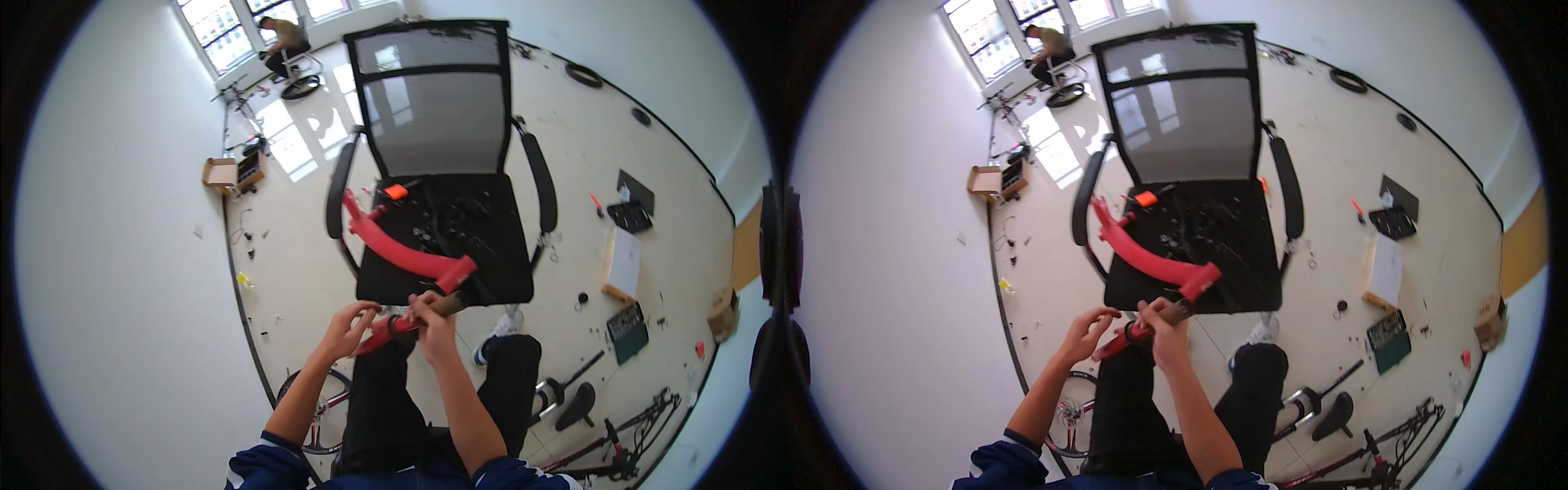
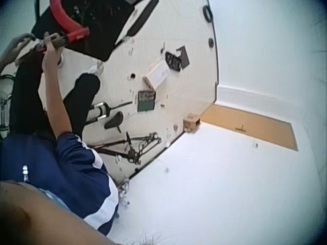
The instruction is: The person assembles a bicycle by attaching a disc brake rotor to a wheel, then mounting a red fork onto a handlebar stem. They secure the components using bolts and washers, working primarily while seated on a chair.
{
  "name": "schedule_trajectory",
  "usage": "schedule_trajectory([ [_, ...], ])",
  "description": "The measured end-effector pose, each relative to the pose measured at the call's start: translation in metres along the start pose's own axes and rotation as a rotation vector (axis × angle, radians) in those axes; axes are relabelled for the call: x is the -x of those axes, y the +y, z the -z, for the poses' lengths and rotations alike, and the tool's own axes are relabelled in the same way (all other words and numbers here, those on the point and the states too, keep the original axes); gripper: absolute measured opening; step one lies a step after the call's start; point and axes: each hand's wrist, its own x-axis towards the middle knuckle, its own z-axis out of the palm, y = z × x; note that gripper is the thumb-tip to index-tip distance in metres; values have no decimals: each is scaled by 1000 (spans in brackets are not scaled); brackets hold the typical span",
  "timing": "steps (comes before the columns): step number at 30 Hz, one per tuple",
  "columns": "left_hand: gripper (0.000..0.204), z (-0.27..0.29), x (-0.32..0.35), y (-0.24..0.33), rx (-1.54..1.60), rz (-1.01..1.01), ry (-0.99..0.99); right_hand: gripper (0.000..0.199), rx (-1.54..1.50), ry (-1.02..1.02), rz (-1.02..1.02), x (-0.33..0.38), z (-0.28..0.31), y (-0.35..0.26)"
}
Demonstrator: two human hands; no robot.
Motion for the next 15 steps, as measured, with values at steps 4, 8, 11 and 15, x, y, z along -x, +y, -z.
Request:
schedule_trajectory([
  [4, 21, -83, -62, -12, 167, -32, 15, 21, -153, 300, 110, 13, 51, -72],
  [8, 28, -136, -115, 6, -136, -208, 60, 20, -227, 459, 251, 21, 119, -116],
  [11, 50, -157, -133, 13, -525, -351, 129, 18, -49, 476, 307, 30, 148, -142],
  [15, 62, -174, -137, 12, -766, -225, 147, 18, 36, 540, 283, 30, 171, -149],
])
